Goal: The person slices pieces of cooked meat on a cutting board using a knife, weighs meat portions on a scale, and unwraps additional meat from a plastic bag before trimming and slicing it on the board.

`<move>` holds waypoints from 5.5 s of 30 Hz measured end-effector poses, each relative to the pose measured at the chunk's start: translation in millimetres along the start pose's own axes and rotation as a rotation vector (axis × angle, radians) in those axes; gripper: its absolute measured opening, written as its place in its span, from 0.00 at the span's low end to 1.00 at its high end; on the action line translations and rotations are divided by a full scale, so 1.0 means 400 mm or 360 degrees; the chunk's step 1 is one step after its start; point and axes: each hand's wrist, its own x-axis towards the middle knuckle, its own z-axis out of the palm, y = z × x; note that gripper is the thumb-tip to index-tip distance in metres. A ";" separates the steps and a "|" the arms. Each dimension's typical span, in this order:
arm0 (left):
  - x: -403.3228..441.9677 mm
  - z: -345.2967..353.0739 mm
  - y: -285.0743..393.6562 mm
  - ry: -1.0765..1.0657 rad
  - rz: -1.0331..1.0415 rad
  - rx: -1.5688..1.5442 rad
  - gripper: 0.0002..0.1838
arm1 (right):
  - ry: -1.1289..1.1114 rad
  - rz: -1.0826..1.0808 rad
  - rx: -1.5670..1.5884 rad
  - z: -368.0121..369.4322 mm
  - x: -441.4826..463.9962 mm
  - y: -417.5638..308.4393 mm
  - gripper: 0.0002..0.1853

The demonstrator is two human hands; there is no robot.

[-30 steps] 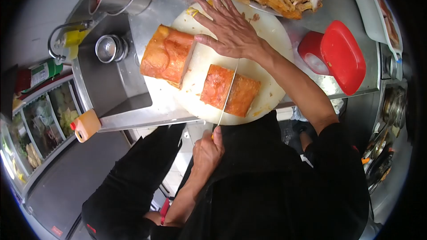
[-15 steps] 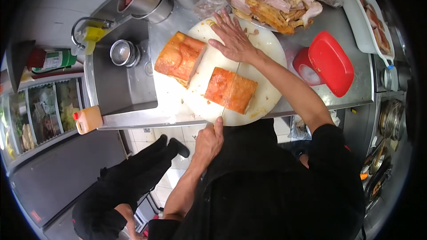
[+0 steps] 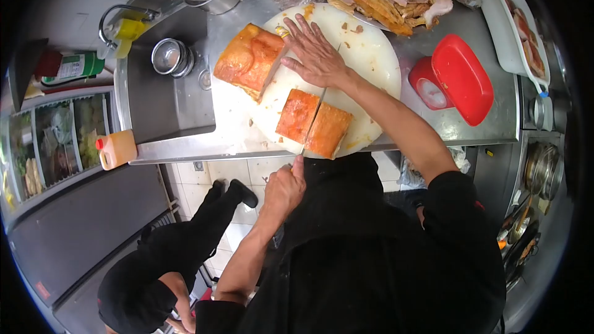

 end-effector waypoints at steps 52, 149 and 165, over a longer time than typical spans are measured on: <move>-0.148 -0.032 -0.238 0.0088 -0.0036 -0.0777 0.38 | -0.0042 0.1415 0.0982 -0.117 -0.289 -0.195 0.44; -0.191 -0.099 -0.248 0.0005 -0.0006 -0.1160 0.30 | 0.0041 0.1262 -0.0255 -0.584 -0.465 0.339 0.50; -0.152 -0.087 -0.166 0.0086 0.0028 -0.0819 0.35 | 0.0276 0.1056 0.1503 -0.037 -0.281 -0.135 0.29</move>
